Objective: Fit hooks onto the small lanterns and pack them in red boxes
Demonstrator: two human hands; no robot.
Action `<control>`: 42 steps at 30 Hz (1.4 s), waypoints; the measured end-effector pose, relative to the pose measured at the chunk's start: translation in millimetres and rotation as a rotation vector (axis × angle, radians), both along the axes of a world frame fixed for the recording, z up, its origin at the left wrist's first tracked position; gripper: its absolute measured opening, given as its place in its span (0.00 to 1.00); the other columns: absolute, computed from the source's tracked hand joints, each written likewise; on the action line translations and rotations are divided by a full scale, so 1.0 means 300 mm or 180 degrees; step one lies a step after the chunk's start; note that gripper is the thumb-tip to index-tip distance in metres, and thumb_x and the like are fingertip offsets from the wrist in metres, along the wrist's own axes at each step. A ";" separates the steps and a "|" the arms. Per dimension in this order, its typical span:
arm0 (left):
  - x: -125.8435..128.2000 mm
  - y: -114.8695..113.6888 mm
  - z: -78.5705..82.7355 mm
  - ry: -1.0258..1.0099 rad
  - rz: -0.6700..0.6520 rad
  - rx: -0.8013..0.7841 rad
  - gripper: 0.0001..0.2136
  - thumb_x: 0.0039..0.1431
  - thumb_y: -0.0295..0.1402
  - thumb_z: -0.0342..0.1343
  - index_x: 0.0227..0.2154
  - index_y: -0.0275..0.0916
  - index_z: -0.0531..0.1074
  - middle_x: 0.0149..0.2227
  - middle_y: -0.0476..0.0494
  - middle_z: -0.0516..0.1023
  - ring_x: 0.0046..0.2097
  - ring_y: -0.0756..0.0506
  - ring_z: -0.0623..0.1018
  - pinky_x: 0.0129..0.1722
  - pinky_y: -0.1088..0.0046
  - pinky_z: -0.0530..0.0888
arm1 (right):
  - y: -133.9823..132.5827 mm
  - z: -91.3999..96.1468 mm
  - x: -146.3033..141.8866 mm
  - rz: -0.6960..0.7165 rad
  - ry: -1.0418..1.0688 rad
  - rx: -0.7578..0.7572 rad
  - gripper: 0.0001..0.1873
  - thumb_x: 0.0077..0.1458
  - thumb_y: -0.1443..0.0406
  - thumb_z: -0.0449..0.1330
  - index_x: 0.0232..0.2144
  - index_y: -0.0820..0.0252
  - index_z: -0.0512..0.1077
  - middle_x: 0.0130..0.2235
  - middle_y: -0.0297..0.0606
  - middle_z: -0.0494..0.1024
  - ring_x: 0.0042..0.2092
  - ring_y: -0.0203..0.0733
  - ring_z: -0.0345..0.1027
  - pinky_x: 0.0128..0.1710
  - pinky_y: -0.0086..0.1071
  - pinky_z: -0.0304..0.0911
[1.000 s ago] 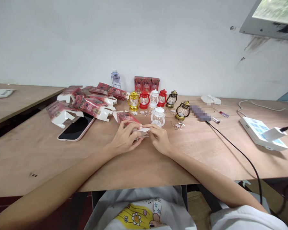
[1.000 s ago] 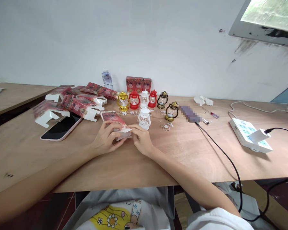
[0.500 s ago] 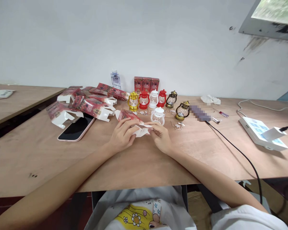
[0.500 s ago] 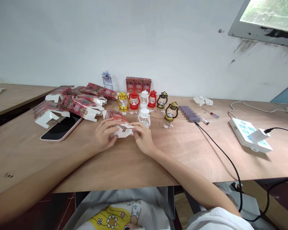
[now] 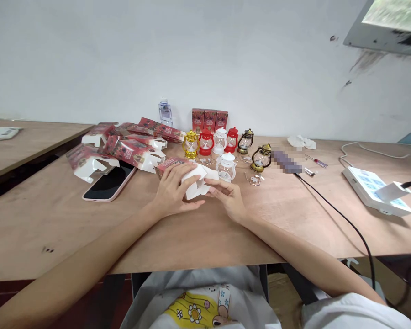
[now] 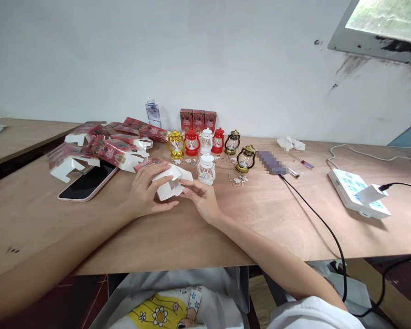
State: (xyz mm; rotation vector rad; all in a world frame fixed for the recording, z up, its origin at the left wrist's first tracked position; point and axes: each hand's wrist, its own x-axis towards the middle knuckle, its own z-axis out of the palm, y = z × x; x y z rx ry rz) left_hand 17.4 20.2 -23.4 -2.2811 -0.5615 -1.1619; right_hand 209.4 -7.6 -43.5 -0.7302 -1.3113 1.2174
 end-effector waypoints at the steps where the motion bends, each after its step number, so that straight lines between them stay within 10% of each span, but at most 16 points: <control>1: 0.000 0.000 0.000 -0.0008 0.0012 0.0056 0.28 0.48 0.44 0.62 0.51 0.40 0.62 0.50 0.31 0.72 0.52 0.35 0.73 0.48 0.55 0.71 | -0.004 0.004 -0.003 -0.0080 -0.0058 0.0057 0.15 0.45 0.56 0.67 0.35 0.56 0.77 0.39 0.37 0.80 0.41 0.42 0.75 0.44 0.41 0.74; 8: 0.008 -0.003 -0.004 -0.0155 -0.0040 0.0337 0.21 0.48 0.37 0.61 0.45 0.40 0.64 0.46 0.34 0.74 0.47 0.38 0.76 0.43 0.58 0.72 | -0.011 0.002 -0.020 -0.0515 -0.0016 0.0076 0.21 0.40 0.55 0.70 0.25 0.57 0.62 0.27 0.30 0.74 0.30 0.37 0.72 0.32 0.34 0.75; 19: 0.001 -0.017 0.005 -0.0413 0.0022 0.0194 0.14 0.46 0.33 0.59 0.37 0.42 0.65 0.43 0.41 0.76 0.43 0.41 0.77 0.42 0.62 0.70 | -0.027 0.009 0.012 0.0118 -0.0622 0.0990 0.20 0.60 0.55 0.53 0.53 0.49 0.62 0.42 0.37 0.74 0.44 0.38 0.71 0.39 0.35 0.74; 42: 0.019 -0.021 0.000 0.0117 -0.0374 -0.0095 0.20 0.49 0.32 0.58 0.45 0.41 0.59 0.42 0.38 0.77 0.43 0.40 0.78 0.40 0.62 0.68 | -0.009 0.001 -0.011 0.0067 -0.0390 0.0587 0.14 0.49 0.61 0.64 0.34 0.54 0.63 0.36 0.31 0.68 0.37 0.35 0.69 0.39 0.34 0.69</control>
